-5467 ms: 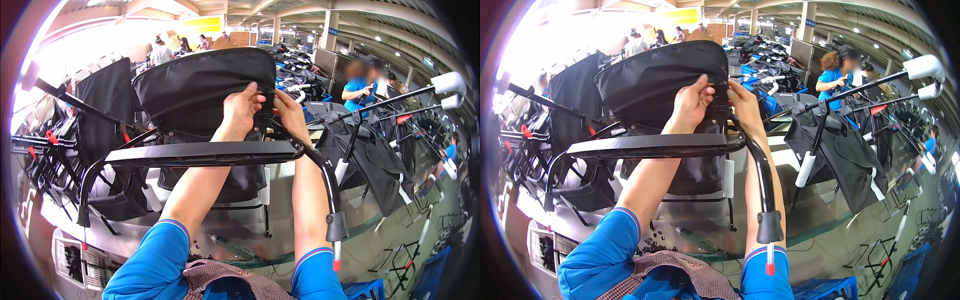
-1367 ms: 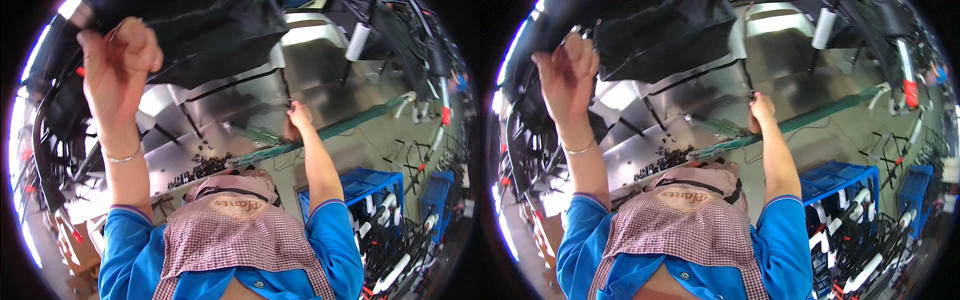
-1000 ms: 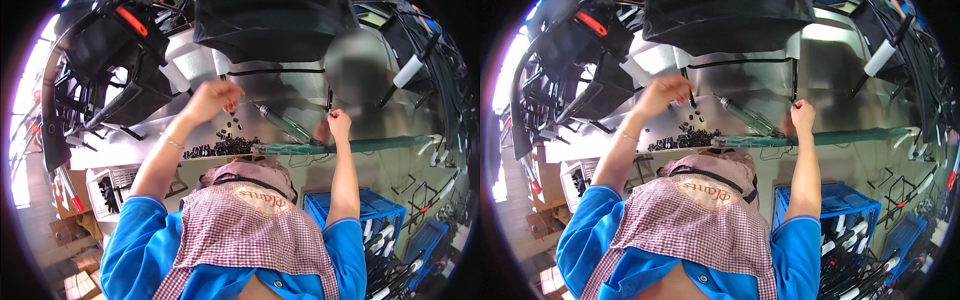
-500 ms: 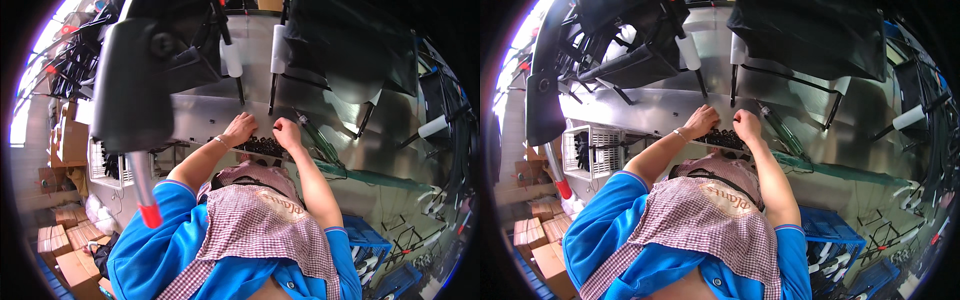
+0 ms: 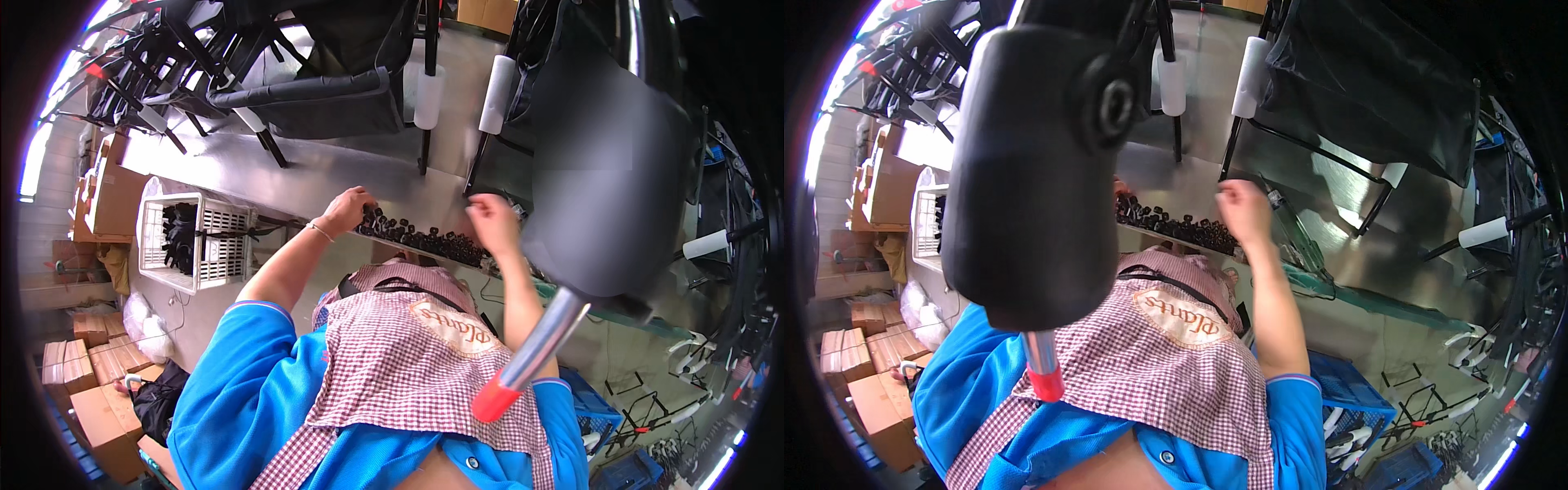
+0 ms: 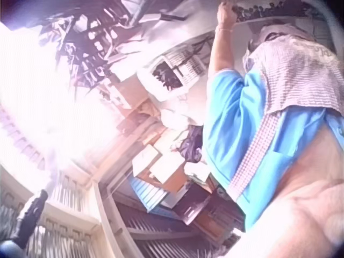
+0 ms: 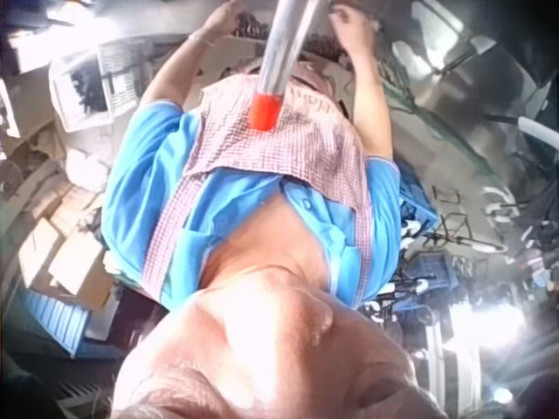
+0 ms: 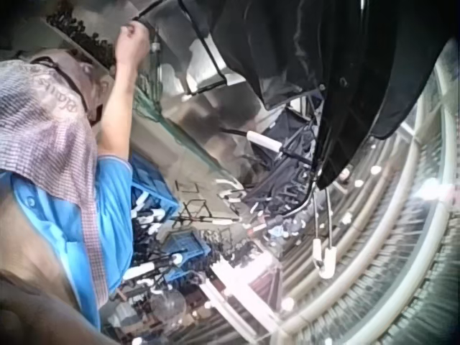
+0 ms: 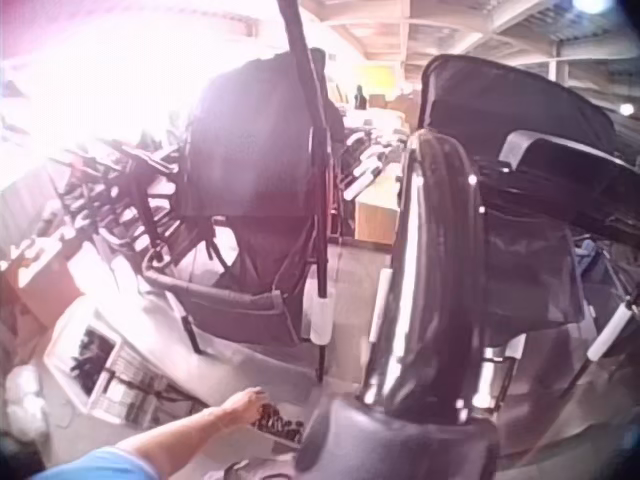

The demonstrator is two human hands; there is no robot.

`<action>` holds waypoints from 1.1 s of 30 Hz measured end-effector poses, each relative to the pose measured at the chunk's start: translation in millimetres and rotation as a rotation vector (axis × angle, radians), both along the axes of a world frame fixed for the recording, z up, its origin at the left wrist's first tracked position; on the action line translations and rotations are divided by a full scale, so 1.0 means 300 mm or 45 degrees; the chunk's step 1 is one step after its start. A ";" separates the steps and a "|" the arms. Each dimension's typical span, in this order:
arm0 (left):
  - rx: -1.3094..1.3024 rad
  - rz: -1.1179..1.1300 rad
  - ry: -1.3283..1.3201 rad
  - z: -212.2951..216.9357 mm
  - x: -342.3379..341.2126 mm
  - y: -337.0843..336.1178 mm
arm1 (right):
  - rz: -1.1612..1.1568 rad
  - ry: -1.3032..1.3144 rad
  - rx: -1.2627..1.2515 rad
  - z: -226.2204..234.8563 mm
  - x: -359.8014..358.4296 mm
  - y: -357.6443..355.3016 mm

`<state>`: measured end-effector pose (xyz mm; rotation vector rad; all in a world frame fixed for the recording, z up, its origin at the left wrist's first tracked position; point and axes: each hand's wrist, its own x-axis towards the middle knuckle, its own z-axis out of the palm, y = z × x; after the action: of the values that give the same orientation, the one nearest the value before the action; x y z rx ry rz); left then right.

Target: The person assembles a black folding chair on a factory floor. They attach the seat fabric to the frame, secure the backrest, and use a power drill to fasten screws at multiple joints. The person also attaches a carrying bag to the chair frame.

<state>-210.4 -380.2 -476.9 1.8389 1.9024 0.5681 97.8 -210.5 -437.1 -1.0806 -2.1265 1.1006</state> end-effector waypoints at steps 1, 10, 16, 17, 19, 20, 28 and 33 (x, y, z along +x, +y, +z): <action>-0.003 0.076 0.036 0.003 0.012 0.003 | -0.182 -0.054 0.100 -0.012 0.100 0.042; 0.033 -0.113 -0.340 0.087 0.370 0.266 | -0.311 -0.732 -0.299 -0.134 0.665 0.129; 0.040 -0.454 -0.252 0.010 0.645 0.406 | -0.146 -0.945 0.047 -0.083 0.535 0.087; 0.035 -0.490 -0.212 0.004 0.677 0.422 | -0.155 -0.967 0.206 -0.101 0.515 0.082; 0.006 -0.494 -0.175 -0.032 0.714 0.454 | -0.212 -0.811 0.274 -0.138 0.461 0.112; -0.203 -0.457 -0.065 -0.044 0.742 0.443 | -0.240 -0.783 0.240 -0.152 0.442 0.087; -0.453 -0.494 0.302 0.040 0.799 0.438 | -0.277 -0.820 0.323 -0.162 0.431 0.059; -0.496 -0.436 0.236 -0.067 0.769 0.420 | -0.280 -0.866 0.319 -0.151 0.431 0.057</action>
<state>20.3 -254.2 -497.0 1.9353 1.6071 -0.0850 227.1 -193.5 -482.2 -1.6777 -2.4652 0.3646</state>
